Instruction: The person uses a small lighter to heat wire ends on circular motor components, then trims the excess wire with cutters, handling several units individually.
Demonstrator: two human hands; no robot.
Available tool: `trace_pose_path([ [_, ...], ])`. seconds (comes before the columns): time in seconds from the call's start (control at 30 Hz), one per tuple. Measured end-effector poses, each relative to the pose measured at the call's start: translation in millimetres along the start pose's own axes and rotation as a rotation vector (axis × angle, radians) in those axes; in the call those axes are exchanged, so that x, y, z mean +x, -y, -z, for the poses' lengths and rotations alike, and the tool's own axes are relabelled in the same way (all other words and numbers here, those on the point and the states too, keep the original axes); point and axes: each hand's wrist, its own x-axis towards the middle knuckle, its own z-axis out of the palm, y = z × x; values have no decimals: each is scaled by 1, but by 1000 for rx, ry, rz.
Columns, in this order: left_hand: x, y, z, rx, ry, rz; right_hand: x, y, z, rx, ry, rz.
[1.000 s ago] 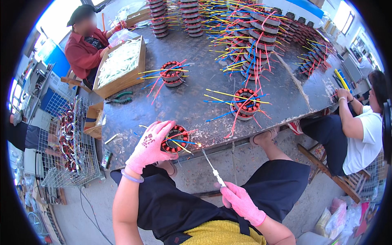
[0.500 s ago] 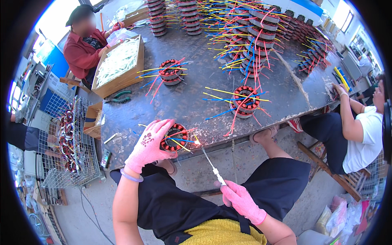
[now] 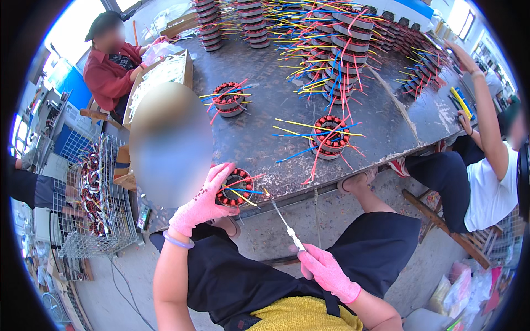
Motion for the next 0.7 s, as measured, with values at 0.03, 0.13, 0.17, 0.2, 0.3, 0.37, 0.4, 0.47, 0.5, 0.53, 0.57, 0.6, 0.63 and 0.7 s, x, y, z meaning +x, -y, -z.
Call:
trace_pose_path([
  [0.03, 0, 0, -1, 7, 1, -5, 0, -1, 0, 22, 1, 3],
  [0.13, 1, 0, -1, 8, 3, -3, 1, -4, 1, -43, -10, 39],
  [0.17, 1, 0, 0, 5, 3, 1, 0, -3, 1, -51, -10, 33],
  [0.2, 1, 0, -1, 6, 3, 3, 0, -1, 1, -58, -10, 27],
  [0.3, 1, -2, 0, 11, 5, 9, 0, 0, 0, -72, -11, 26],
  [0.37, 2, -3, 1, 10, 5, 13, 1, 0, 0, -88, -15, 29],
  [0.4, 2, -3, 1, 6, 8, 13, 1, -1, 1, -99, -17, 28],
  [0.47, 2, -4, 1, 1, 15, 16, 2, -1, 1, -104, -10, 30],
  [0.5, 2, -4, 1, 5, 18, 22, 2, 0, 0, -99, -5, 32],
  [0.53, 2, -5, 1, 9, 19, 28, 2, 0, 0, -96, 0, 35],
  [0.57, 2, -6, 1, 12, 20, 35, 2, 1, -1, -86, 1, 36],
  [0.6, 2, -5, 1, 16, 23, 39, 2, 2, -2, -78, 2, 37],
  [0.63, 2, -5, 1, 19, 23, 44, 1, 3, -2, -71, 4, 37],
  [0.7, 1, -5, 1, 21, 25, 50, 1, 4, -2, -41, -6, 16],
])
